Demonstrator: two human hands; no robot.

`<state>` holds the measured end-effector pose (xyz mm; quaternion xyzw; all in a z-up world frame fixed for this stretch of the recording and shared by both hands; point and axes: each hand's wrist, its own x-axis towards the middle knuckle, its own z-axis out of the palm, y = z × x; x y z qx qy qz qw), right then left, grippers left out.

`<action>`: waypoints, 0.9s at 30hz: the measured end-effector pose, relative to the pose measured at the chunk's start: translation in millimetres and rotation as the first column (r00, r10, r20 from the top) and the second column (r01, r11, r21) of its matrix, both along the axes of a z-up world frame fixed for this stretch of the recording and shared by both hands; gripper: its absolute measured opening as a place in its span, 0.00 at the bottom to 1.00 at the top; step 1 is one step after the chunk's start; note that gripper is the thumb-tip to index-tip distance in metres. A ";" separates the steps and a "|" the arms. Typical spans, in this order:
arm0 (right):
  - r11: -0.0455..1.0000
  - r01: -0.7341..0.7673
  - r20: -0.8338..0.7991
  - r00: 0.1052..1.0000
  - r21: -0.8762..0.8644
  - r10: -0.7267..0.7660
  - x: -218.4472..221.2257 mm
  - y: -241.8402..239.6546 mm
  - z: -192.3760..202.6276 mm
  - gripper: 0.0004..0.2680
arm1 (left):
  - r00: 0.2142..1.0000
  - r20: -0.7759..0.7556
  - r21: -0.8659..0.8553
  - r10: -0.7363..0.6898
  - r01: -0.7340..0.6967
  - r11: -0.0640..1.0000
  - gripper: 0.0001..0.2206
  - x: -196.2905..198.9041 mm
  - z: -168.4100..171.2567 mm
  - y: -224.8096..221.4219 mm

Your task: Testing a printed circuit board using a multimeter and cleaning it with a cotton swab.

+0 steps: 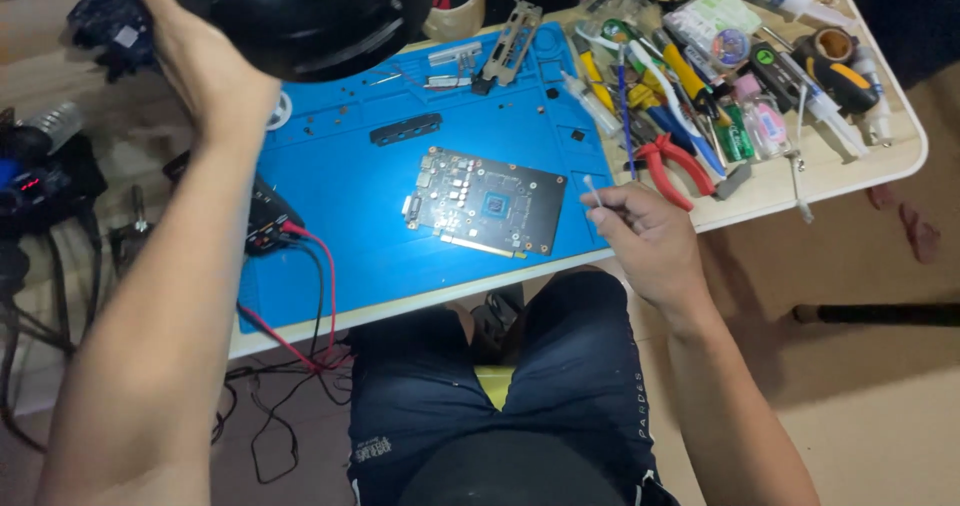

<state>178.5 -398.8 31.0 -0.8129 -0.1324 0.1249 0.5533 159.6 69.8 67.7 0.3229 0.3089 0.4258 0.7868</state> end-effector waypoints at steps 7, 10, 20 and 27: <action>0.969 -0.196 0.305 0.923 -0.150 0.234 -23.0 9.0 44.5 0.13 | 0.868 -0.321 0.891 0.379 0.412 -0.190 0.27 -64.4 21.6 -75.8; 0.956 -0.216 0.407 0.870 -0.196 0.280 -27.9 11.1 60.7 0.13 | 0.910 -0.291 0.842 0.296 0.390 -0.372 0.24 -78.9 22.1 -93.3; 0.955 -0.157 0.849 0.437 -0.251 0.295 -31.8 24.0 97.5 0.04 | 0.944 -0.174 0.660 0.281 0.324 -0.678 0.38 -84.6 13.5 -119.6; 0.912 -0.132 0.837 0.362 -0.388 0.409 -33.1 35.1 106.4 0.05 | 0.932 -0.137 0.583 0.336 0.350 -0.733 0.39 -84.4 21.3 -130.5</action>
